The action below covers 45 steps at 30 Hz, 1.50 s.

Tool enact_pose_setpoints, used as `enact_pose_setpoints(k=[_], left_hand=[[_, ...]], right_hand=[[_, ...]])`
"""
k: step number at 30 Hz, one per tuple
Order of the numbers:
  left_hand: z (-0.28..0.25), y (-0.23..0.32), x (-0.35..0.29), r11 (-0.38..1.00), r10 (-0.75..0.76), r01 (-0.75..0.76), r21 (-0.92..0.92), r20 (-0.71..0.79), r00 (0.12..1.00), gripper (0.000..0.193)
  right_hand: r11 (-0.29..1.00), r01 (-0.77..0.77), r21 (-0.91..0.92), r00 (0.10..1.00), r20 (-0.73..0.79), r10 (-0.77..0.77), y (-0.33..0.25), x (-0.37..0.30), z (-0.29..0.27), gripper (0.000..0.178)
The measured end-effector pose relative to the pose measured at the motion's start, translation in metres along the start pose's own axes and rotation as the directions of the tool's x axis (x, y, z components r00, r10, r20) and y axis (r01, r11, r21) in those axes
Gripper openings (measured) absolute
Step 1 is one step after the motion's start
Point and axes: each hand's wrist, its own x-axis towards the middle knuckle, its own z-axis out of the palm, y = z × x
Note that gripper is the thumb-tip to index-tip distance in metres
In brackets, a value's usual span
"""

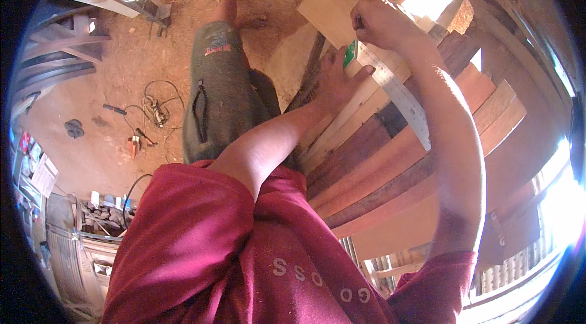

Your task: The person uses a square and a pen to mark lines on wood planks and then picks up the planks to stack them.

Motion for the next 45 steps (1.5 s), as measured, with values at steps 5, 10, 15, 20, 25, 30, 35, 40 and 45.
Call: enact_pose_setpoints(k=[5, 10, 15, 20, 25, 30, 35, 40, 45], left_hand=[[0.004, 0.004, -0.006, 0.997, -0.048, 0.052, 0.05, -0.087, 0.995, 0.077], [0.006, -0.007, -0.002, 0.998, -0.065, 0.065, 0.006, -0.018, 0.998, 0.09], [0.012, -0.011, -0.002, 0.998, -0.055, 0.055, 0.023, -0.014, 0.998, 0.094], [0.012, -0.019, 0.001, 0.996, -0.052, 0.055, 0.066, -0.046, 0.998, 0.094], [0.009, -0.015, -0.003, 0.999, -0.008, 0.007, -0.051, -0.026, 1.0, 0.088], [0.01, -0.025, -0.014, 0.999, -0.015, 0.012, -0.049, -0.052, 0.999, 0.085], [0.007, -0.016, -0.014, 0.998, -0.004, -0.002, -0.061, -0.1, 0.995, 0.083], [0.009, -0.023, -0.005, 0.993, 0.021, -0.028, -0.113, -0.064, 0.998, 0.082], [0.012, -0.026, -0.006, 0.995, 0.055, -0.065, -0.073, -0.124, 0.991, 0.081]], right_hand=[[0.997, 0.005, -0.071, 1.0, 0.019, -0.004, -0.003, 0.005, 0.008, 0.015], [0.997, -0.05, -0.061, 0.993, 0.102, 0.056, -0.009, -0.008, -0.003, 0.016], [0.995, -0.041, -0.093, 0.985, 0.164, 0.056, -0.024, -0.038, -0.035, 0.019], [0.982, -0.016, -0.187, 0.969, 0.238, 0.061, -0.04, -0.055, -0.066, 0.023], [0.98, -0.197, 0.014, 0.971, -0.137, 0.197, -0.013, -0.056, -0.064, 0.024], [0.989, -0.147, 0.031, 0.953, -0.263, 0.15, -0.014, -0.049, -0.064, 0.027], [0.999, -0.052, 0.017, 0.939, -0.341, 0.054, -0.02, -0.048, -0.067, 0.029], [0.995, -0.054, 0.078, 0.923, -0.375, 0.08, -0.018, -0.053, -0.064, 0.028], [0.991, -0.094, 0.098, 0.952, -0.281, 0.118, -0.019, -0.053, -0.066, 0.026]])
